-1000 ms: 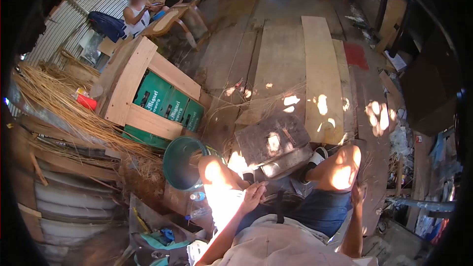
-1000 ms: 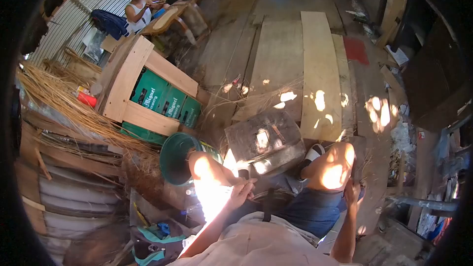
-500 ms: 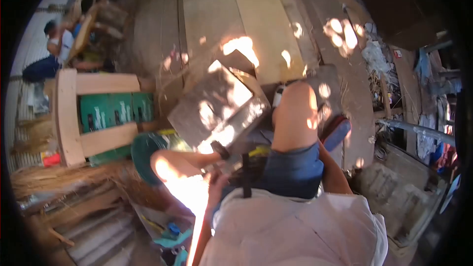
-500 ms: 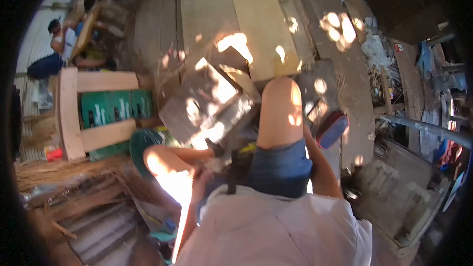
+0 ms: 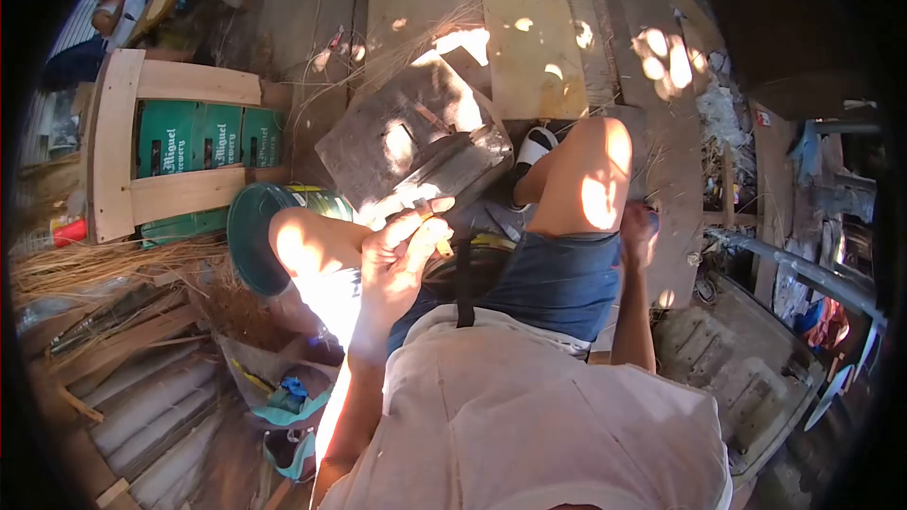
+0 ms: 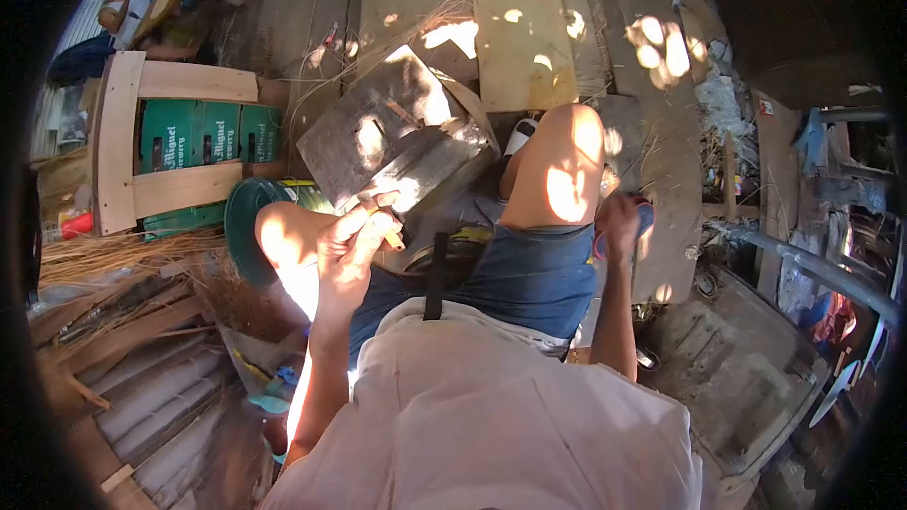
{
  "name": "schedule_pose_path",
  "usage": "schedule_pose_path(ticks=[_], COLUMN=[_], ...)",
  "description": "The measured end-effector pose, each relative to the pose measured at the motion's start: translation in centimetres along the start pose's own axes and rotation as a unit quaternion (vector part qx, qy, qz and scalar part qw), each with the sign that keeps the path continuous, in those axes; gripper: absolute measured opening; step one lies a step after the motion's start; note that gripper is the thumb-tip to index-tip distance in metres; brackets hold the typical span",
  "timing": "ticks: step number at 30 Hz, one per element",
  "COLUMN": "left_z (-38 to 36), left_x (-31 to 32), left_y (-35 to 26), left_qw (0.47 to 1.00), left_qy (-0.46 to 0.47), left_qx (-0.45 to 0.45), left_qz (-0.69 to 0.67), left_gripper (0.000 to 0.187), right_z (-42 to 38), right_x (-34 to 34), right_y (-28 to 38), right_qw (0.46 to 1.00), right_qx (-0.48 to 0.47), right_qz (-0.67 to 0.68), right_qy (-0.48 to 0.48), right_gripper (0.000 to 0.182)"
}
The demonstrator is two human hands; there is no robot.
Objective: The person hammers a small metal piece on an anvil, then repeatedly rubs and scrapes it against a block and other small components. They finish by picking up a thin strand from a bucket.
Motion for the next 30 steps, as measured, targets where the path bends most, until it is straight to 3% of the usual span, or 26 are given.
schedule_pose_path(ticks=[2, 4, 5, 6, 7, 9, 10, 12, 13, 14, 15, 16, 17, 18, 19, 21, 23, 25, 27, 29, 30], left_z=[0.2, 0.0, 0.2, 0.3, 0.1, -0.4, -0.9, -1.4, -1.8, -2.1, -2.4, -2.5, -2.8, -2.8, -3.2, -3.1, -3.4, -3.7, -3.7, -3.6, -3.3], left_x=[0.4, 0.7, 0.6, 0.6, 0.9, 1.0, 0.5, -0.3, -1.0, -1.6, -2.5, -2.9, -2.8, -2.3, -2.5, -3.4, -3.9, -5.2, -5.1, -4.9, -4.8], left_y=[-0.7, -1.8, -2.6, -2.8, -3.8, -5.2, -5.1, -5.4, -5.3, -5.3, -5.0, -4.2, -3.8, -5.2, -5.1, -4.8, -5.3, -7.0, -7.6, -7.9, -7.7], left_qw=[0.999, 0.998, 0.996, 0.992, 0.991, 0.995, 0.994, 0.994, 0.994, 0.994, 0.994, 0.986, 0.97, 0.951, 0.95, 0.965, 0.971, 0.99, 0.991, 0.99, 0.988], left_qy=[0.0, -0.01, -0.028, 0.002, 0.006, -0.012, -0.025, -0.037, -0.046, -0.044, -0.046, -0.03, -0.011, 0.019, 0.022, 0.015, -0.013, -0.071, -0.075, -0.077, -0.078], left_qx=[0.013, 0.045, 0.073, 0.119, 0.127, 0.081, 0.083, 0.077, 0.062, 0.065, 0.067, 0.044, 0.018, 0.072, 0.07, 0.053, 0.054, 0.11, 0.11, 0.113, 0.112], left_qz=[-0.05, -0.051, -0.047, -0.041, -0.05, -0.054, -0.06, -0.068, -0.072, -0.073, -0.074, -0.159, -0.243, -0.302, -0.304, -0.258, -0.234, -0.046, -0.032, -0.017, -0.076], left_gripper=[0.021, 0.019, 0.017, 0.017, 0.017, 0.017, 0.018, 0.019, 0.02, 0.023, 0.023, 0.025, 0.026, 0.026, 0.026, 0.023, 0.02, 0.019, 0.019, 0.019, 0.019], right_z=[-1.8, -8.7, -12.6, -16.3, -18.3, -21.8, -22.4, -23.3, -23.7, -24.1, -24.6, -25.4, -25.8, -27.1, -28.5, -29.1, -29.2, -29.0, -28.0, -27.9, -27.7], right_x=[-3.1, -1.2, 1.6, 3.6, 7.1, 12.9, 13.9, 16.8, 17.2, 18.1, 18.9, 19.7, 19.9, 20.8, 21.4, 21.8, 21.5, 21.5, 21.2, 21.0, 20.8], right_y=[8.4, 22.8, 28.1, 32.2, 32.1, 32.9, 33.2, 32.7, 33.1, 32.6, 32.0, 32.0, 32.2, 32.0, 32.0, 32.6, 33.4, 33.8, 34.1, 34.4, 34.5], right_qw=[0.975, 0.977, 0.973, 0.953, 0.94, 0.921, 0.92, 0.893, 0.891, 0.865, 0.832, 0.769, 0.769, 0.7, 0.62, 0.617, 0.661, 0.685, 0.777, 0.793, 0.813], right_qx=[-0.017, -0.112, -0.153, -0.286, -0.297, -0.204, -0.213, -0.109, -0.114, -0.043, 0.029, 0.067, 0.067, 0.153, 0.233, 0.217, 0.194, 0.18, 0.056, 0.042, 0.035], right_qz=[0.206, 0.161, 0.17, 0.072, -0.095, 0.176, 0.171, 0.253, 0.251, 0.294, 0.334, 0.402, 0.402, 0.444, 0.479, 0.466, 0.436, 0.429, 0.357, 0.355, 0.335], right_qy=[-0.084, -0.082, 0.033, 0.07, 0.137, 0.281, 0.281, 0.355, 0.36, 0.404, 0.441, 0.493, 0.492, 0.538, 0.576, 0.595, 0.578, 0.561, 0.516, 0.493, 0.474], right_gripper=[0.012, 0.012, 0.014, 0.014, 0.015, 0.014, 0.014, 0.012, 0.012, 0.012, 0.013, 0.013, 0.013, 0.012, 0.012, 0.014, 0.013, 0.013, 0.011, 0.013, 0.012])
Point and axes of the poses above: each hand's wrist, its own z-axis towards the middle knuckle, its own x-axis out of the palm, y = z × x, the point moved 9 cm from there along z, towards the middle knuckle, and after that the axes turned 8 degrees about x, right-handed, at the moved point
